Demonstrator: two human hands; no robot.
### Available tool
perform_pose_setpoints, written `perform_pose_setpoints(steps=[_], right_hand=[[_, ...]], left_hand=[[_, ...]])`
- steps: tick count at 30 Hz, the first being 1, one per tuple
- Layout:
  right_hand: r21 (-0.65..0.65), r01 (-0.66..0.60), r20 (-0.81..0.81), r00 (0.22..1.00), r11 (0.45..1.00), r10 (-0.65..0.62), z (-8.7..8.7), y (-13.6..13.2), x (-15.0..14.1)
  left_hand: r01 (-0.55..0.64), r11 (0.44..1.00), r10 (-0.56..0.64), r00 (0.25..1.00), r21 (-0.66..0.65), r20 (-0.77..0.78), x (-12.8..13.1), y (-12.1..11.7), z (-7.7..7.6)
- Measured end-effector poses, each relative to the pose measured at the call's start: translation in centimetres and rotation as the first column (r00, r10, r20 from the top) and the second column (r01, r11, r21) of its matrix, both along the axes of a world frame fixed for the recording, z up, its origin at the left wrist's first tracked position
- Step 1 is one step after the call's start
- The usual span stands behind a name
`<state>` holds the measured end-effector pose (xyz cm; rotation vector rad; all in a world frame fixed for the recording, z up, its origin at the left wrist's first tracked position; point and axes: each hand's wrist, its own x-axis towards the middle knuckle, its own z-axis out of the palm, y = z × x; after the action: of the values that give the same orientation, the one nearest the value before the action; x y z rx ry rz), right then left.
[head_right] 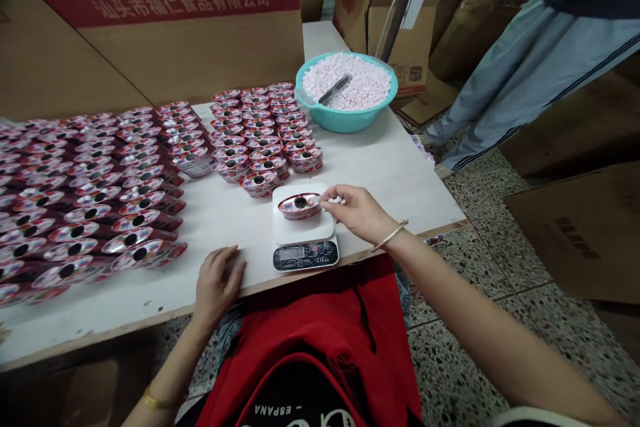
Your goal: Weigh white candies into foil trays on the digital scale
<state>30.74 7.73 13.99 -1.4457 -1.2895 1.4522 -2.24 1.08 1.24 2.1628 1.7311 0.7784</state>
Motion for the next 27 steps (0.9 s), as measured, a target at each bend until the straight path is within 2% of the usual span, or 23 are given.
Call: perform_pose_setpoints(steps=[3,7,11,14,18,22,25,27], right_hand=[[0.100,-0.170,0.269,0.953,0.980,0.138,1.0,2.0,-1.4],[0.101,-0.400,0.591,0.760,0.911,0.269,1.7,3.7,-3.4],[-0.013,-0.500,0.748,0.570,0.866,0.340,2.0,4.5,-4.8],[-0.070,-0.519,0.782,0.502,0.852,0.370,2.1,4.8,-5.2],[-0.076,-0.547,0.813,0.450,0.834,0.369,2.2,4.9,-5.3],[-0.037,-0.571,0.825,0.445,0.820,0.347,2.1,5.1,-5.3],[0.007,-0.558,0.805,0.496,0.830,0.327,2.0,5.4,-5.2],[0.073,-0.516,0.750,0.593,0.853,0.294,2.0,5.5,-4.8]], left_hand=[[0.005,0.999,-0.003,0.998,0.037,-0.062,-0.1,-0.2,-0.7],[0.018,0.998,-0.015,0.998,0.053,-0.067,-0.2,0.1,-0.8],[0.021,0.998,-0.015,0.997,0.061,-0.082,-0.3,0.1,-1.0],[0.020,0.998,-0.015,0.996,0.059,-0.083,-0.3,0.0,-1.1],[0.013,0.998,-0.009,0.997,0.054,-0.077,-0.3,0.1,-1.1],[0.012,0.999,-0.008,0.997,0.048,-0.083,-0.3,0.1,-1.1],[0.014,0.998,-0.008,0.996,0.058,-0.091,-0.3,0.1,-1.1],[0.011,0.997,-0.004,0.995,0.071,-0.097,-0.2,0.0,-1.0]])
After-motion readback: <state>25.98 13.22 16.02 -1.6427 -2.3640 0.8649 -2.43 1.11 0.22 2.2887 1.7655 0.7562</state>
